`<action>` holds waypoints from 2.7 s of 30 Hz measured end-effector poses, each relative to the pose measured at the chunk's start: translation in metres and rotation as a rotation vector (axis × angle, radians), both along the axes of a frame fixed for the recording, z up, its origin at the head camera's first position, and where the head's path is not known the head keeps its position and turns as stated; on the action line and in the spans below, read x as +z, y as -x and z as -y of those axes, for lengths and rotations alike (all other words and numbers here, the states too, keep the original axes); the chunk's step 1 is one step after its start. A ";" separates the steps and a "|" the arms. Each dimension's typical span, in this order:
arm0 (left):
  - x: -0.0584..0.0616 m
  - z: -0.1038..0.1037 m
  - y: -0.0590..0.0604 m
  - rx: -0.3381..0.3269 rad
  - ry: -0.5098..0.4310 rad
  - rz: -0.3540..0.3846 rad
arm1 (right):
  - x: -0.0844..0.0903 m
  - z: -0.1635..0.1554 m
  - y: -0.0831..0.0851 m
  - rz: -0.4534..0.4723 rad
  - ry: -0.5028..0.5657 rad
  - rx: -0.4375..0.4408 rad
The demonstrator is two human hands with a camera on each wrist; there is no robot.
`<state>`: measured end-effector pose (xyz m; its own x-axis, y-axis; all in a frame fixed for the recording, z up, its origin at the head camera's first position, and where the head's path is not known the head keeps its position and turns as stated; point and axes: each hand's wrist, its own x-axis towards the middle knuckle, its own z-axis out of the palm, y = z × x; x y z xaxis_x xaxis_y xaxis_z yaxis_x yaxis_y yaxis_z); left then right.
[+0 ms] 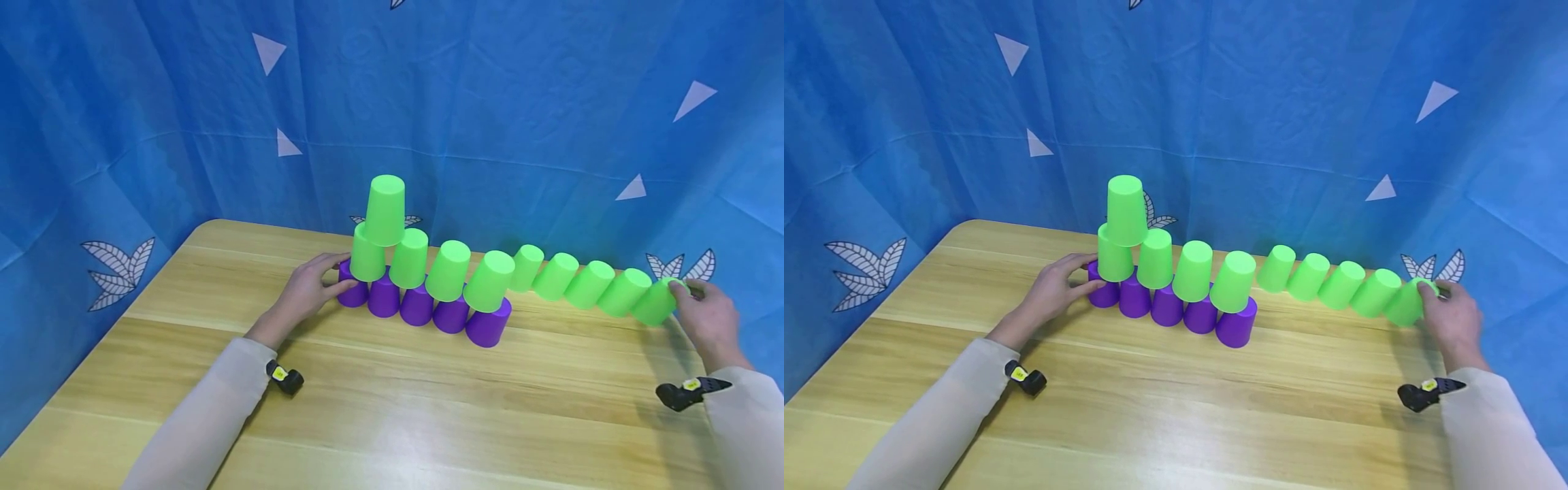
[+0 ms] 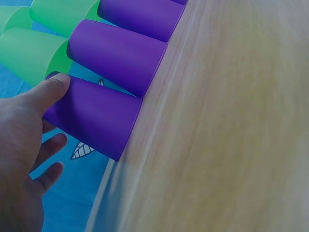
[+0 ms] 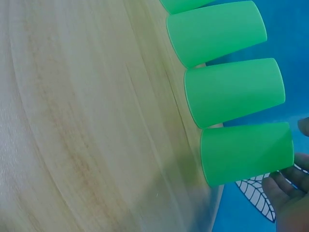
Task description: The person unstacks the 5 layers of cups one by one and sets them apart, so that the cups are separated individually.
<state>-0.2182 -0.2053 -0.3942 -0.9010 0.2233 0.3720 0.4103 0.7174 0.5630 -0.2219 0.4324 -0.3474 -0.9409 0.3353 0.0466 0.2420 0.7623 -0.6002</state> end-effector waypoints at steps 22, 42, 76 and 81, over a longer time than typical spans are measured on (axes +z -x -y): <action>-0.001 0.000 0.000 0.002 -0.004 -0.004 | 0.006 0.003 -0.001 0.016 -0.005 0.007; -0.001 -0.002 0.001 -0.003 0.002 0.002 | 0.069 0.082 -0.006 -0.241 -0.150 0.218; -0.002 0.004 -0.001 -0.021 -0.002 -0.034 | 0.153 0.341 -0.009 -0.278 -0.272 0.862; -0.002 0.004 0.000 -0.024 0.000 -0.036 | 0.156 0.369 -0.006 -0.251 -0.298 0.879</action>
